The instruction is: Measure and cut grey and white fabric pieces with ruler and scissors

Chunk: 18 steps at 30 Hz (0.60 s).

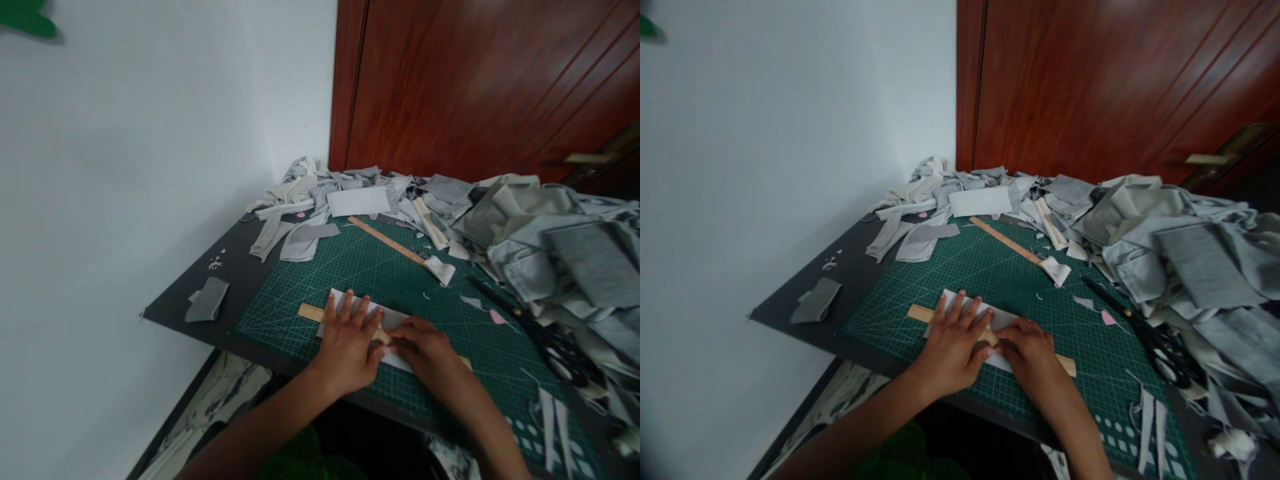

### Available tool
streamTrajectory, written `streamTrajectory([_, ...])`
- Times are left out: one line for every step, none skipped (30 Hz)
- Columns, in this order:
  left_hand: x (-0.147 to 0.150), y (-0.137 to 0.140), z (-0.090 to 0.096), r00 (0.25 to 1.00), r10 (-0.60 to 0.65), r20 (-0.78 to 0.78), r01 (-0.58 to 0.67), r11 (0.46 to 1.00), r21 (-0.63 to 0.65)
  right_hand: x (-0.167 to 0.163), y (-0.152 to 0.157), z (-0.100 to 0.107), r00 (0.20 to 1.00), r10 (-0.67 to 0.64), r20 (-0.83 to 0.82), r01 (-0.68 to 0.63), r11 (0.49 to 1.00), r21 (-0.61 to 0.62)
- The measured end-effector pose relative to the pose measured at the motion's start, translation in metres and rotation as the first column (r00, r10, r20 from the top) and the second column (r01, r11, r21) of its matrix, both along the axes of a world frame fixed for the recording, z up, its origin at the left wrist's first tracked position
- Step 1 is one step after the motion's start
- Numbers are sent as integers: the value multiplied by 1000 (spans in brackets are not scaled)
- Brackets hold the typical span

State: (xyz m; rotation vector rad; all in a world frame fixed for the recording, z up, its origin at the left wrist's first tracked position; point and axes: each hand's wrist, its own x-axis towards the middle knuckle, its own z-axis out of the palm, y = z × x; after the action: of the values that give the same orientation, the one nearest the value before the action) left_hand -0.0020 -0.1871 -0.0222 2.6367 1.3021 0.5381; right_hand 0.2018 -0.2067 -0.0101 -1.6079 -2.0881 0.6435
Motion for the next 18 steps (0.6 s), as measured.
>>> streamTrajectory([0, 0, 0, 1000, 2, 1, -2, 1000, -3, 0, 0, 0, 1000, -5, -3, 5, 1000, -1])
streamTrajectory([0, 0, 0, 1000, 3, 2, -3, 1000, -4, -1, -1, 0, 1000, -11, -6, 11, 1000, -2])
streamTrajectory([0, 0, -1, 1000, 2, 4, -2, 1000, -6, -1, -1, -1, 1000, -16, -10, 16, 1000, -3])
streamTrajectory([-1, 0, -1, 1000, 1, 5, -1, 1000, -7, -1, -1, -1, 1000, -19, -13, 19, 1000, -4])
streamTrajectory([-1, 0, -1, 1000, 0, 7, 0, 1000, -8, 0, -1, -2, 1000, -21, -16, 21, 1000, -6])
streamTrajectory([-1, 0, -1, 1000, -1, 9, 1, 1000, -9, 0, -1, -3, 1000, -22, -16, 22, 1000, -8])
streamTrajectory([-1, 0, -2, 1000, -3, 12, 3, 1000, -9, 0, -2, -4, 1000, -24, -16, 24, 1000, -10])
streamTrajectory([-1, 0, -2, 1000, -3, 15, 3, 1000, -8, 0, -2, -5, 1000, -28, -14, 28, 1000, -11])
streamTrajectory([-1, 0, -2, 1000, -3, 17, 3, 1000, -6, 0, -1, -6, 999, -31, -12, 31, 999, -12])
streamTrajectory([-1, 0, -2, 1000, -2, 21, 2, 1000, -4, 0, -1, -7, 999, -34, -8, 34, 999, -13])
streamTrajectory([-1, -1, -3, 1000, -3, 22, 3, 1000, -3, 0, -1, -7, 999, -37, -5, 37, 999, -11])
streamTrajectory([-1, -1, -3, 1000, -3, 24, 3, 1000, -1, 0, -1, -8, 999, -41, -1, 41, 999, -8])
streamTrajectory([-2, -1, -3, 1000, -3, 25, 3, 1000, -1, 0, -1, -8, 999, -43, 1, 43, 999, -5])
streamTrajectory([-2, -1, -3, 1000, -2, 24, 2, 1000, 0, 0, -1, -9, 999, -45, 3, 45, 999, -3])
streamTrajectory([-2, -1, -4, 1000, -1, 23, 1, 1000, 1, 0, -1, -9, 999, -46, 3, 46, 999, 0])
streamTrajectory([-2, -1, -3, 1000, 1, 22, -1, 1000, 2, 0, -1, -10, 999, -47, 1, 47, 999, 2])
streamTrajectory([-2, -1, -3, 1000, 3, 19, -3, 1000, 2, 1, 0, -10, 999, -45, -2, 45, 999, 3])
streamTrajectory([-2, -1, -3, 1000, 5, 18, -5, 1000, 3, 1, 0, -11, 999, -43, -4, 43, 999, 4])
